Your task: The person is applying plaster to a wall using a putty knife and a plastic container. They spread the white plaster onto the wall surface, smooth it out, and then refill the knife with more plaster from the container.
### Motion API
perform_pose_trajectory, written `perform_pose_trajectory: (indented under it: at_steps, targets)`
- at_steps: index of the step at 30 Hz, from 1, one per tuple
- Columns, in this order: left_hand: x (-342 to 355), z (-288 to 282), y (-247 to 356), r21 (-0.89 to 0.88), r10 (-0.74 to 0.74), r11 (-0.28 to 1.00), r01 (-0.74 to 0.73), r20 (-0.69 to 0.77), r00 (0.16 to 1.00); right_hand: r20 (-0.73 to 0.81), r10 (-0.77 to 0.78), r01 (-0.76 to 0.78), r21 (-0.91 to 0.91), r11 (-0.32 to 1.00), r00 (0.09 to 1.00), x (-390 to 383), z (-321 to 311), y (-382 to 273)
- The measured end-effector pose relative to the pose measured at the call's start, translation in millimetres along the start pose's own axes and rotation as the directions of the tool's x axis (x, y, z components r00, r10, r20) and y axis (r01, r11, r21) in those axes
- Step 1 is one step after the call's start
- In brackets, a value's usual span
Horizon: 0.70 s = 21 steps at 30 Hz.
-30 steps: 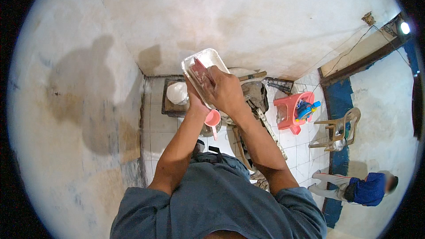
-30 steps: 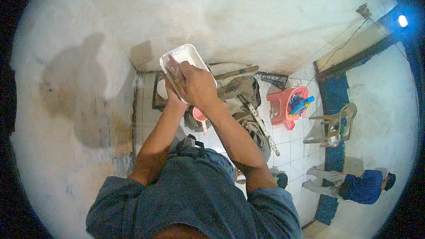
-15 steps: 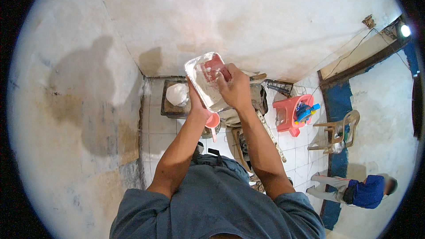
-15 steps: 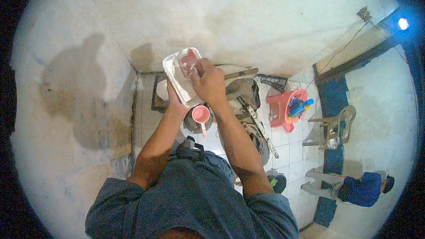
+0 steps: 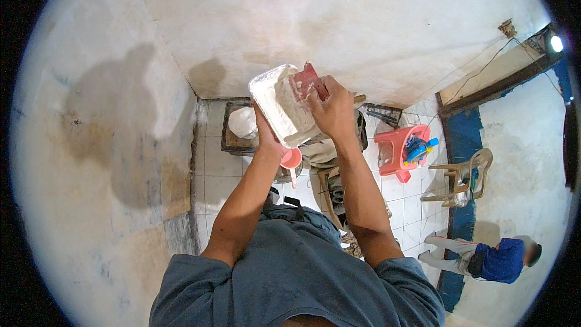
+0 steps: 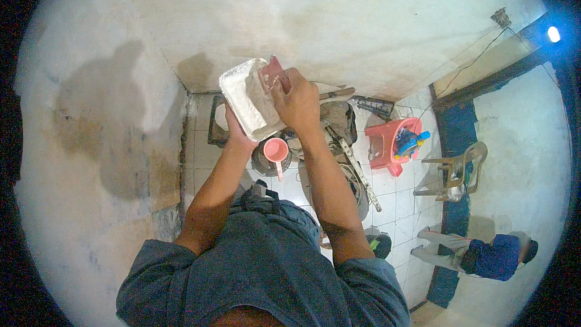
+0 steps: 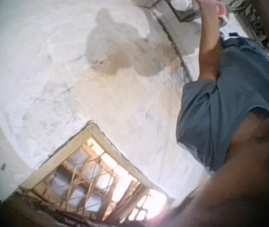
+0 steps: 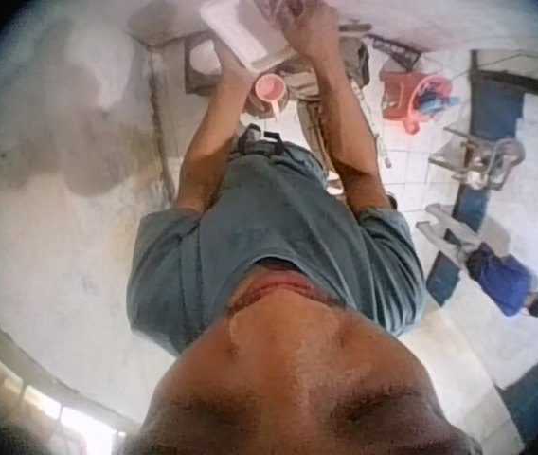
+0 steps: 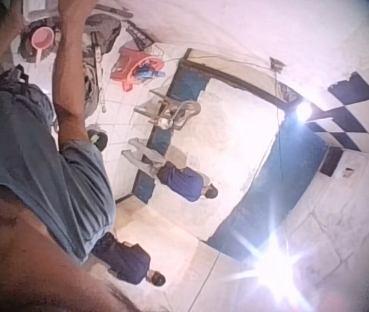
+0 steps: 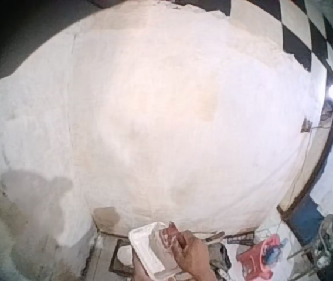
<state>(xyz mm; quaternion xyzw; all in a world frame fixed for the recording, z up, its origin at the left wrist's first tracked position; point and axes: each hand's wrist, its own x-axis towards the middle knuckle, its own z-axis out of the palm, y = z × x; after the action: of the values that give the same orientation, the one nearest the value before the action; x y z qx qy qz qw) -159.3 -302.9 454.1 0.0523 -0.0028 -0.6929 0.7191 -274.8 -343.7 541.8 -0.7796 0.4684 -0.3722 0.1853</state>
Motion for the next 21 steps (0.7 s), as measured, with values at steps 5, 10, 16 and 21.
perform_pose_trajectory:
  at_steps: [5,10,16,21]
  targets:
    - [-0.5,7.2,-2.3,0.028,0.042,0.999,-0.04,-0.064,0.997,0.0,-0.037,0.037,0.042,0.998,0.999,-8.2,14.3,-6.9]
    - [6.2,-15.8,-0.5,0.054,0.102,0.993,-0.102,0.005,0.995,0.07,-0.045,0.043,0.028,0.999,0.997,-13.5,19.9,-33.8]
    - [1.7,-4.0,-0.4,0.002,0.076,0.997,-0.077,0.116,0.99,0.126,-0.096,0.104,-0.059,0.993,0.987,-8.9,12.6,-20.2]
    - [-4.8,8.3,2.3,-0.011,-0.019,1.0,0.02,0.019,1.0,0.001,0.071,-0.071,0.007,0.997,0.997,-6.7,8.0,-0.9]
